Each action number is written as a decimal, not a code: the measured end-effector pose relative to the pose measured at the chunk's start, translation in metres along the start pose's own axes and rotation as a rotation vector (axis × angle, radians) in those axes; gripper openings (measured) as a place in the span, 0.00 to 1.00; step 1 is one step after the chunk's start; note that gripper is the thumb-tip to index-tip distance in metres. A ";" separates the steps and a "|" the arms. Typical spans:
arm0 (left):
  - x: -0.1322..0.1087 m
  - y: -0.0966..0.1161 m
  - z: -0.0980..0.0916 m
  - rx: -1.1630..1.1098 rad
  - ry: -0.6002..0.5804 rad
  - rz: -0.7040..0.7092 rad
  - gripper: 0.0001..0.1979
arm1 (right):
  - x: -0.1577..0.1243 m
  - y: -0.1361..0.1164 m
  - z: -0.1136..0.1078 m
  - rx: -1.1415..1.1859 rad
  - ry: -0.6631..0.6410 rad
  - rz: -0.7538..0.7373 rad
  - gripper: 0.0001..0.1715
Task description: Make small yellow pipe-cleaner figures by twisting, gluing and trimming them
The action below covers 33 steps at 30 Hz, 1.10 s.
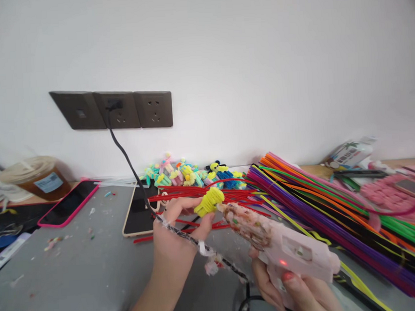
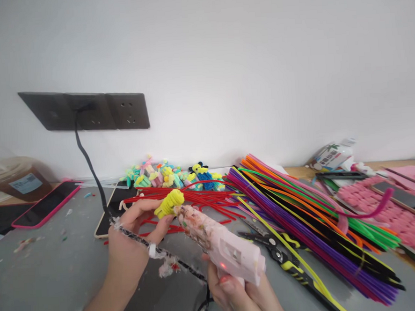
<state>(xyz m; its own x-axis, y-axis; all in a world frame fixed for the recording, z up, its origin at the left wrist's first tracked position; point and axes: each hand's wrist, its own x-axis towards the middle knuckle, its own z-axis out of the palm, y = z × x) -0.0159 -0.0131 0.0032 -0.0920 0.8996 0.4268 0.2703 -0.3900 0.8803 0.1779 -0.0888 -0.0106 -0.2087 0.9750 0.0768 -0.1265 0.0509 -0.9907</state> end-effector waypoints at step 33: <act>0.002 0.006 0.001 -0.060 -0.009 -0.123 0.07 | 0.002 -0.005 0.002 -0.053 0.050 -0.033 0.30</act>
<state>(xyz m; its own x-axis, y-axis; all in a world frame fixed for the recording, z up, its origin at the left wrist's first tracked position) -0.0131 -0.0132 0.0090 -0.1122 0.9431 0.3129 0.1994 -0.2871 0.9369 0.1760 -0.0877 -0.0053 -0.1561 0.9821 0.1052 -0.0811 0.0934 -0.9923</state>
